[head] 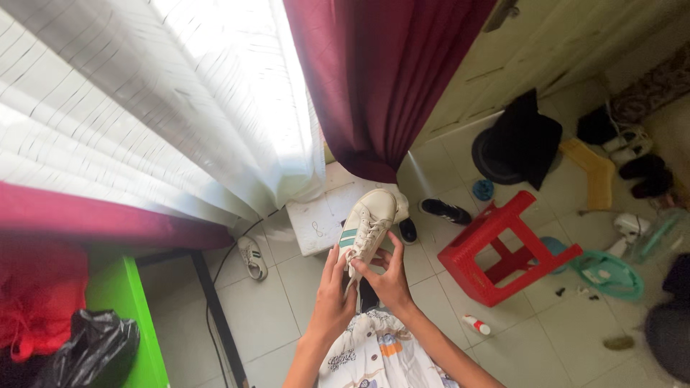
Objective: The person handles a white sneaker and a black sneaker, turning them over and wiping different sides by hand to clean off debris.
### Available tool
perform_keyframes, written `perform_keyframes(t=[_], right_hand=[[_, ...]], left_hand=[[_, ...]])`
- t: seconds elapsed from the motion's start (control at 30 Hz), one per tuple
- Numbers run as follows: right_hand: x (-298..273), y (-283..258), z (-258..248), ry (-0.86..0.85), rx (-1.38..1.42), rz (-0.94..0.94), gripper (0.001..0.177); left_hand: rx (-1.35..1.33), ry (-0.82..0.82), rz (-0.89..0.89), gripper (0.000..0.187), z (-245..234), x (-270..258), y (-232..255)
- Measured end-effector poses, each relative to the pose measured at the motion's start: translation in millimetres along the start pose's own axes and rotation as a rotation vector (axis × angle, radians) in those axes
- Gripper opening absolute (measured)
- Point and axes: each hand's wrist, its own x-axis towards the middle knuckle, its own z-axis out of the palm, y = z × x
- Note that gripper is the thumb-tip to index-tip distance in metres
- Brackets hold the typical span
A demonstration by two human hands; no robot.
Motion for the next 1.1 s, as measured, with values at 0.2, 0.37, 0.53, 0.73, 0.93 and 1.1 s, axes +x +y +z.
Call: perform_keyframes(t=[0.2, 0.37, 0.53, 0.73, 0.93, 1.1], right_hand=[[-10, -2, 2, 0.102, 0.021, -0.029, 0.101], [-20, -9, 2, 0.213, 0.042, -0.048, 0.100], [-35, -19, 4, 0.324, 0.057, 0.005, 0.101], [-54, -23, 12, 0.424, 0.058, 0.021, 0.099], [-74, -20, 21, 0.476, 0.114, 0.040, 0.098], [-87, -8, 27, 0.555, 0.126, 0.018, 0.098]], left_hand=[[-0.025, -0.107, 0.036, 0.072, -9, 8, 3], [0.003, -0.224, 0.065, 0.081, -14, 14, 8], [0.015, -0.342, 0.006, 0.085, -16, 18, 14], [0.029, -0.425, 0.058, 0.084, -24, 16, 15], [0.008, -0.546, 0.076, 0.085, -38, 16, 15], [0.007, -0.657, 0.093, 0.087, -46, 17, 15]])
